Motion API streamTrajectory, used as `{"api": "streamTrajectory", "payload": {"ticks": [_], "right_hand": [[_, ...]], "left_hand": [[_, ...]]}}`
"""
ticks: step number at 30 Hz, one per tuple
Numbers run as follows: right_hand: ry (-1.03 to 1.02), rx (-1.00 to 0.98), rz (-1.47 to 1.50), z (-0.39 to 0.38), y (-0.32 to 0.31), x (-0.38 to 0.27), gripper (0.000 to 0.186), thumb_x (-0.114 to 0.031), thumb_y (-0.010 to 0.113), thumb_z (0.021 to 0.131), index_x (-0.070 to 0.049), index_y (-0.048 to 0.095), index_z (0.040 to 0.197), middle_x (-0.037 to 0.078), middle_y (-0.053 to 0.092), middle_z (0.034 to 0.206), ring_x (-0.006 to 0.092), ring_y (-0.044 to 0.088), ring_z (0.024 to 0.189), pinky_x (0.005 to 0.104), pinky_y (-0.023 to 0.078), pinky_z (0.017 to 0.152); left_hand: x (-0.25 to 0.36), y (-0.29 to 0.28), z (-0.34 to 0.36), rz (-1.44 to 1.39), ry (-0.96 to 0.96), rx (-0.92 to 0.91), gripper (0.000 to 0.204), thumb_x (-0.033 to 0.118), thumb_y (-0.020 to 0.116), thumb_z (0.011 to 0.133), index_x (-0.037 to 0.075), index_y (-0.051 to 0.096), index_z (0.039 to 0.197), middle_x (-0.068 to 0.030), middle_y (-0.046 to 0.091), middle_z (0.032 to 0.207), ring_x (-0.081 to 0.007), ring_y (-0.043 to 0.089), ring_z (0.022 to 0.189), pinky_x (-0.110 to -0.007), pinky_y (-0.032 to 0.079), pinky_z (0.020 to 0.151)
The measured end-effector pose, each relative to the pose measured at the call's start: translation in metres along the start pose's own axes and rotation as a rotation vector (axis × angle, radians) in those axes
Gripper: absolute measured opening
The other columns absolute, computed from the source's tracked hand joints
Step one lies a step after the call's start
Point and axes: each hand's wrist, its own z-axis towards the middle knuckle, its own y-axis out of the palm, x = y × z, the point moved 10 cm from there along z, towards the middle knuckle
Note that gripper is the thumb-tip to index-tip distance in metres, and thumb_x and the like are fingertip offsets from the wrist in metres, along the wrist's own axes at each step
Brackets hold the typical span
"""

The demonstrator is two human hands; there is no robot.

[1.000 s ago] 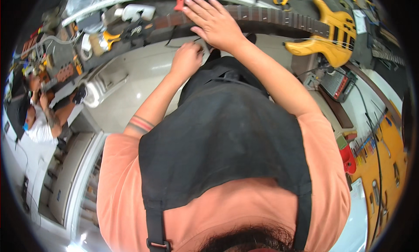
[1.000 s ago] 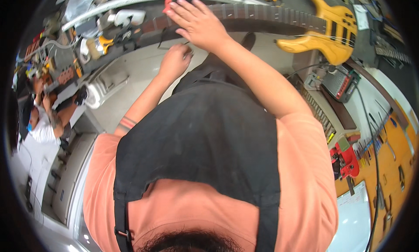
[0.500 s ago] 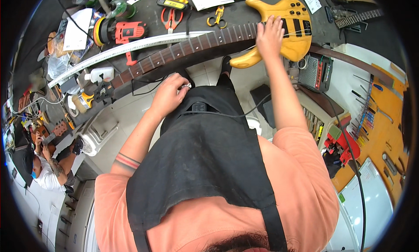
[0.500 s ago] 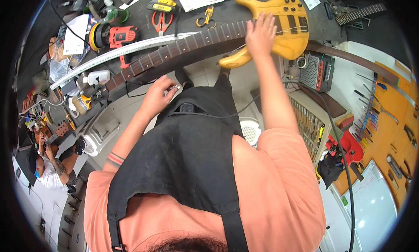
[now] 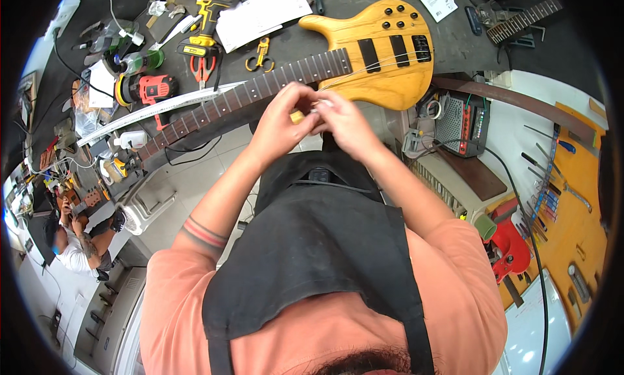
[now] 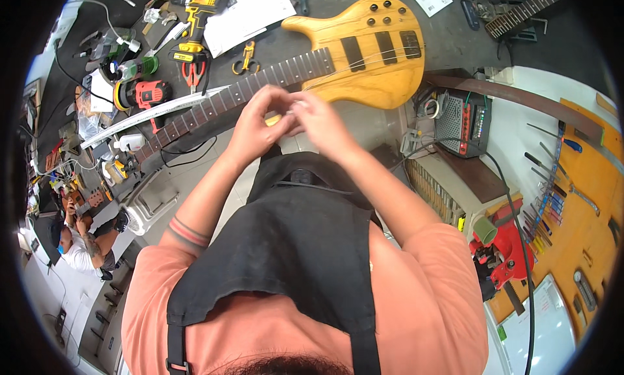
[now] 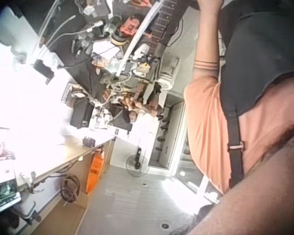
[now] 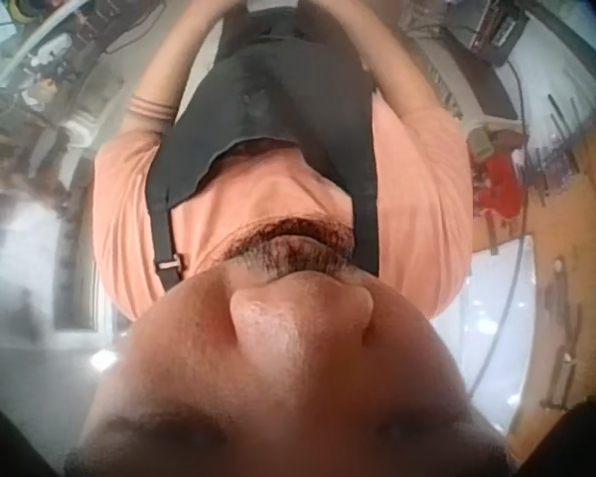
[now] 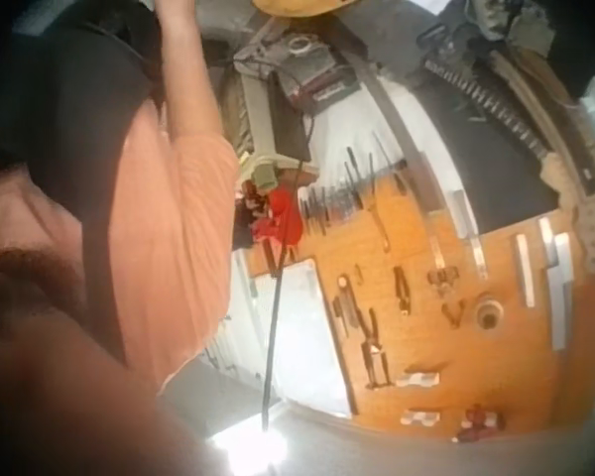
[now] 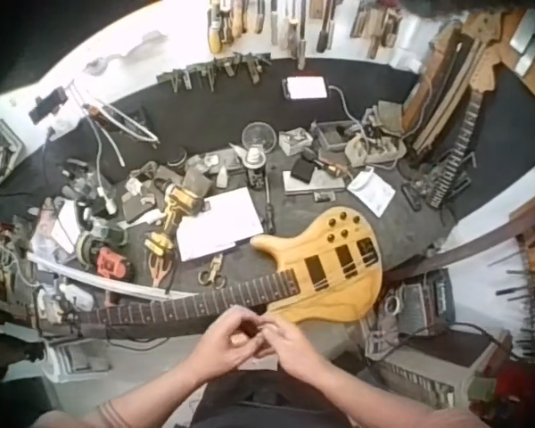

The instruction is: The person strings a yellow electric guitar by hand, threading strings through the bridge and winding them onto the tuning pegs. The person uses a white cloth to wipe the guitar's fretboard and body during the process.

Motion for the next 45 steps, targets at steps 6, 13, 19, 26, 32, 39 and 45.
{"api": "streamTrajectory", "payload": {"ticks": [6,13,19,26,32,39,45], "right_hand": [[0.078,0.282,-0.098,-0.033,-0.138,-0.005,0.02,-0.018,0.055,0.112,-0.004,0.065,0.121,0.002,0.064,0.098,0.0104,0.062,0.077,0.0269,0.051,0.07],[0.147,0.217,-0.08,-0.046,-0.155,0.008,0.02,-0.015,0.057,0.11,-0.004,0.062,0.127,0.004,0.061,0.101,0.011,0.061,0.08,0.0285,0.052,0.073],[0.138,0.161,-0.286,-0.05,-0.145,0.007,0.038,-0.014,0.056,0.109,-0.001,0.058,0.145,0.01,0.062,0.134,0.0157,0.063,0.111,0.0297,0.051,0.092],[0.223,-0.045,-0.201,-0.054,-0.115,0.013,0.043,-0.017,0.046,0.112,0.002,0.059,0.149,0.014,0.065,0.142,0.0196,0.066,0.115,0.033,0.052,0.096],[0.377,-0.077,-0.267,-0.058,-0.096,0.036,0.035,-0.009,0.052,0.11,0.001,0.058,0.143,0.013,0.067,0.128,0.0178,0.066,0.102,0.0305,0.054,0.086],[0.403,-0.159,-0.456,-0.064,-0.062,0.058,0.029,-0.012,0.055,0.111,-0.001,0.064,0.136,0.008,0.068,0.13,0.015,0.065,0.104,0.0298,0.054,0.086],[0.111,-0.028,-0.583,-0.072,-0.072,0.067,0.034,-0.018,0.05,0.115,-0.002,0.065,0.141,0.009,0.068,0.134,0.015,0.066,0.107,0.03,0.054,0.088]], "left_hand": [[-0.008,0.101,0.084,0.718,0.221,0.064,0.074,0.039,0.065,0.104,0.0,0.043,0.163,-0.0182,0.039,0.172,-0.0324,0.032,0.163,-0.059,0.021,0.132],[-0.062,0.04,0.016,0.935,0.029,0.067,0.089,0.056,0.061,0.102,0.003,0.036,0.169,-0.0125,0.031,0.179,-0.0277,0.024,0.167,-0.059,0.012,0.133],[-0.062,0.054,0.014,0.923,-0.12,0.321,0.093,0.062,0.061,0.101,0.004,0.035,0.169,-0.0209,0.027,0.179,-0.034,0.02,0.168,-0.065,0.007,0.132],[-0.08,-0.002,-0.033,0.985,-0.081,0.23,0.092,0.06,0.066,0.098,0.007,0.039,0.168,-0.0108,0.033,0.178,-0.0256,0.026,0.167,-0.058,0.011,0.134],[-0.118,-0.081,-0.104,1.033,-0.326,0.627,0.095,0.062,0.065,0.099,0.005,0.035,0.169,-0.0165,0.028,0.179,-0.0313,0.02,0.168,-0.067,0.006,0.131],[-0.072,0.037,-0.018,0.811,0.03,0.237,0.082,0.058,0.06,0.103,0.01,0.042,0.167,-0.0074,0.034,0.178,-0.0249,0.026,0.166,-0.057,0.011,0.134],[-0.136,-0.138,-0.145,1.164,-0.19,0.439,0.077,0.05,0.065,0.102,0.019,0.042,0.169,-0.0035,0.034,0.179,-0.0235,0.027,0.166,-0.059,0.016,0.133]]}}
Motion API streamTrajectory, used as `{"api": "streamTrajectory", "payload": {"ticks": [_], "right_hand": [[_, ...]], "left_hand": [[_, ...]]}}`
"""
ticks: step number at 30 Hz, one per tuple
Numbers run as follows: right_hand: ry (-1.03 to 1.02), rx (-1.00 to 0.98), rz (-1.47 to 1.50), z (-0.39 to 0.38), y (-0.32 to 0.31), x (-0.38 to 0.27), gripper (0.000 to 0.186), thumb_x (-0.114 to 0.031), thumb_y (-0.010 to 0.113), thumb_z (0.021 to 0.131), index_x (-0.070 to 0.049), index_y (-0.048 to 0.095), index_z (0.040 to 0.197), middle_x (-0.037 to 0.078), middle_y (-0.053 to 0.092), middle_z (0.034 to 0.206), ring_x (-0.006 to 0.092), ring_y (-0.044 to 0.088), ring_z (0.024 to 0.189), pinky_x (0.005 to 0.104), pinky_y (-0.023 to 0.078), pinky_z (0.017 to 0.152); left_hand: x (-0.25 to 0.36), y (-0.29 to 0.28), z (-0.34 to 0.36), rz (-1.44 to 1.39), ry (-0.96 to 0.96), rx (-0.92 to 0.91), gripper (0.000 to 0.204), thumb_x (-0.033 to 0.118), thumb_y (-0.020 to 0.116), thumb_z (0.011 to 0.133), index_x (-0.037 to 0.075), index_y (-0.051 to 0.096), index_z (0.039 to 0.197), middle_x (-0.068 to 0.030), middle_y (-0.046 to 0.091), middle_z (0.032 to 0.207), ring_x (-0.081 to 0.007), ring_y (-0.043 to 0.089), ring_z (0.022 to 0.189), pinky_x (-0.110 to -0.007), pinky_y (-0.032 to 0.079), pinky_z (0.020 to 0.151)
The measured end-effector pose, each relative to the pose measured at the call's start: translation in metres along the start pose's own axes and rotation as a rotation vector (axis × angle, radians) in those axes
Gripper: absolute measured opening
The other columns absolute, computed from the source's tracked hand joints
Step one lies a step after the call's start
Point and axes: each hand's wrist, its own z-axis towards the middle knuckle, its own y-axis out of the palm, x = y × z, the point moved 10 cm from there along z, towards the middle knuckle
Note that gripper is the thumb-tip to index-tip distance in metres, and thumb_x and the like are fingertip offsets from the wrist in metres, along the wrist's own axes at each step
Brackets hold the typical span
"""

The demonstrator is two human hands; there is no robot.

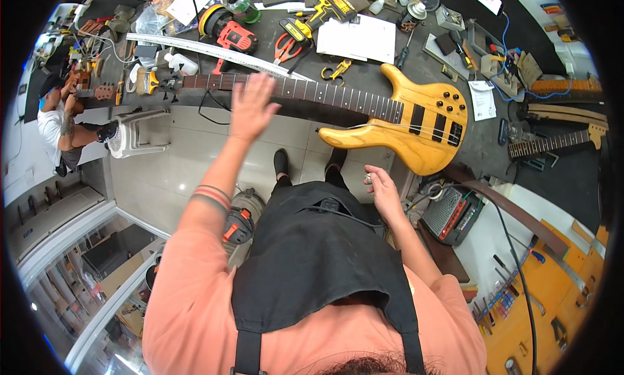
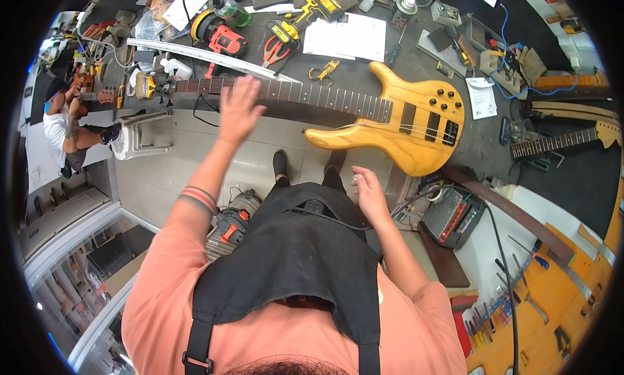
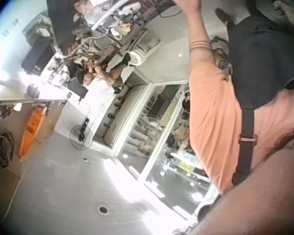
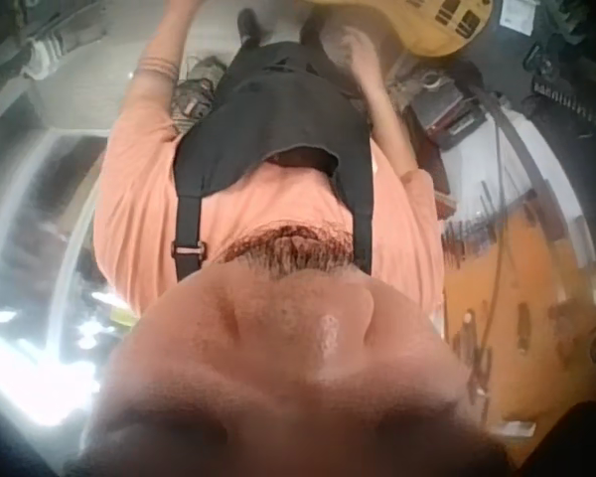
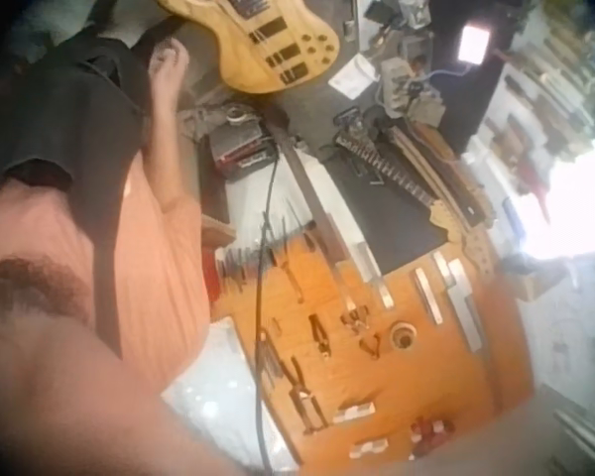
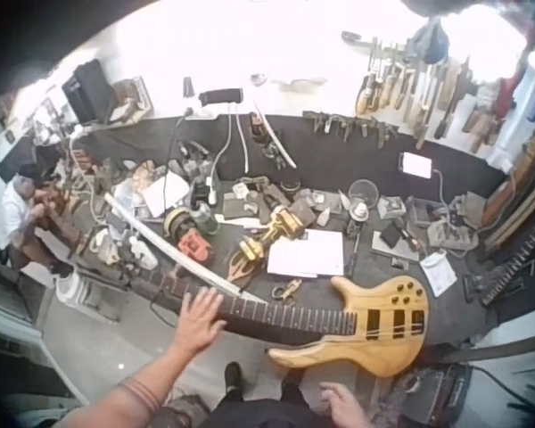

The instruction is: The person strings a yellow electric guitar by hand, threading strings through the bridge and winding them onto the tuning pegs. The person uses a white cloth to wipe the guitar's fretboard and body during the process.

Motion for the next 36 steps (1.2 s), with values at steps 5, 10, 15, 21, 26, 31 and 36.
{"api": "streamTrajectory", "payload": {"ticks": [5,10,15,21,26,31,36], "right_hand": [[0.145,0.031,-0.078,-0.014,0.031,0.033,0.026,-0.015,0.058,0.109,-0.003,0.068,0.13,0.012,0.074,0.113,0.02,0.072,0.09,0.0361,0.058,0.078],[-0.122,-0.068,-0.567,-0.002,0.109,0.009,0.024,-0.006,0.07,0.089,0.0,0.076,0.111,0.023,0.077,0.109,0.0399,0.075,0.106,0.045,0.058,0.096],[0.062,-0.626,-1.038,0.037,0.218,-0.001,0.031,-0.007,0.067,0.084,-0.008,0.082,0.111,0.019,0.08,0.105,0.0376,0.077,0.095,0.0485,0.06,0.086],[-0.299,-0.192,-0.786,0.096,0.23,-0.269,0.033,-0.006,0.061,0.086,-0.009,0.083,0.11,0.019,0.08,0.108,0.0339,0.077,0.099,0.0446,0.061,0.087],[-0.983,0.596,-0.222,0.079,0.098,-0.403,0.064,0.003,0.064,0.088,-0.005,0.06,0.152,0.026,0.053,0.16,0.0371,0.052,0.149,0.0415,0.038,0.127],[-0.668,0.769,-0.39,0.102,0.0,-0.337,0.039,-0.009,0.074,0.084,0.002,0.074,0.122,0.02,0.073,0.129,0.0324,0.07,0.124,0.0401,0.055,0.104],[-0.325,0.636,-0.459,0.209,-0.028,-0.232,0.037,-0.012,0.077,0.085,0.001,0.077,0.12,0.022,0.079,0.116,0.0362,0.076,0.111,0.0422,0.058,0.099]], "left_hand": [[-0.068,-0.015,-0.021,-0.086,-0.308,0.262,0.081,0.053,0.063,0.103,0.015,0.039,0.17,-0.0081,0.03,0.18,-0.0281,0.02,0.168,-0.069,0.013,0.13],[0.083,-0.019,-0.006,-0.448,0.042,-0.117,0.072,0.05,0.068,0.102,0.009,0.054,0.159,-0.0159,0.035,0.176,-0.0325,0.023,0.167,-0.07,0.011,0.131],[0.074,-0.088,-0.086,-0.976,0.204,-0.259,0.034,0.026,0.072,0.101,0.004,0.074,0.126,-0.0156,0.068,0.143,-0.0367,0.06,0.136,-0.046,0.048,0.114],[-0.145,-0.025,-0.28,-0.666,-0.375,-0.551,0.031,0.027,0.071,0.101,0.001,0.077,0.118,-0.021,0.078,0.113,-0.04,0.074,0.107,-0.046,0.058,0.094],[-0.202,-0.031,-0.345,-0.415,-0.439,-0.898,0.029,0.027,0.07,0.1,0.003,0.078,0.113,-0.0208,0.079,0.109,-0.0402,0.074,0.108,-0.049,0.059,0.094],[-0.15,-0.024,-0.269,-0.534,-0.327,-0.679,0.032,0.027,0.07,0.1,0.004,0.077,0.122,-0.0216,0.076,0.12,-0.0393,0.072,0.113,-0.047,0.057,0.097],[-0.061,-0.072,-0.182,-0.775,-0.252,-0.533,0.032,0.024,0.068,0.103,0.002,0.075,0.124,-0.0198,0.075,0.123,-0.0383,0.071,0.113,-0.045,0.056,0.098]]}}
